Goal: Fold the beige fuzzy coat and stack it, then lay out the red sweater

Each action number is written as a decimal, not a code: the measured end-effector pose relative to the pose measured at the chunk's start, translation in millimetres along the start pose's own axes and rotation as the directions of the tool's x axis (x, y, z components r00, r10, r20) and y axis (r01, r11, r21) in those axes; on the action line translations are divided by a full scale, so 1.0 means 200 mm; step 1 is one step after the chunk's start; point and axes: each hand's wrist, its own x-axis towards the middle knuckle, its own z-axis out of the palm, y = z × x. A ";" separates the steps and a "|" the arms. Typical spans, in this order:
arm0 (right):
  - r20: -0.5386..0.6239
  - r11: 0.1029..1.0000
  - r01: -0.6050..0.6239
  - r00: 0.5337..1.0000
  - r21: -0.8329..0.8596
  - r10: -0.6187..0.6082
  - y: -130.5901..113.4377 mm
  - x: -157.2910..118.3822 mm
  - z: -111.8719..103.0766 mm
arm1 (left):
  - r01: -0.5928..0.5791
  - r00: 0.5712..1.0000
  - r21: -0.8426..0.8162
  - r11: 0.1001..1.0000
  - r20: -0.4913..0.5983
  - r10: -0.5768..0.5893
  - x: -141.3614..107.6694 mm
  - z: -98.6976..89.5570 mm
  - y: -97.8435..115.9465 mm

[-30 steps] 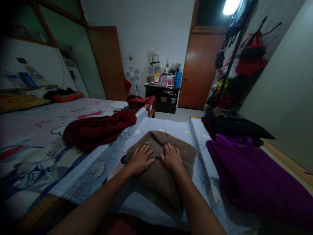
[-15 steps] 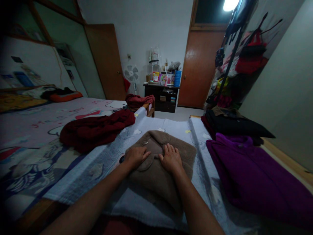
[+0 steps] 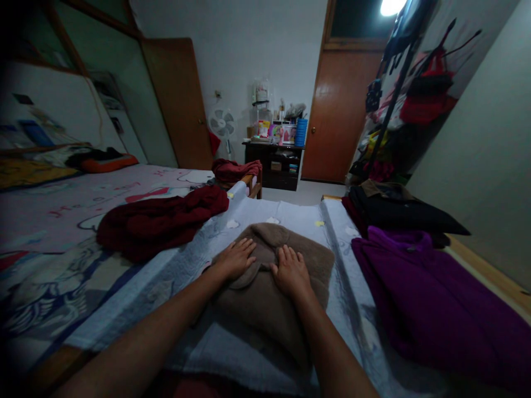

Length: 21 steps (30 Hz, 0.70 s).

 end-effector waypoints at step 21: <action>0.011 1.000 -0.016 1.000 0.021 0.016 -0.01 -0.01 -0.02 | 0.054 0.998 0.055 0.997 -0.042 -0.052 0.48 -0.21 -0.07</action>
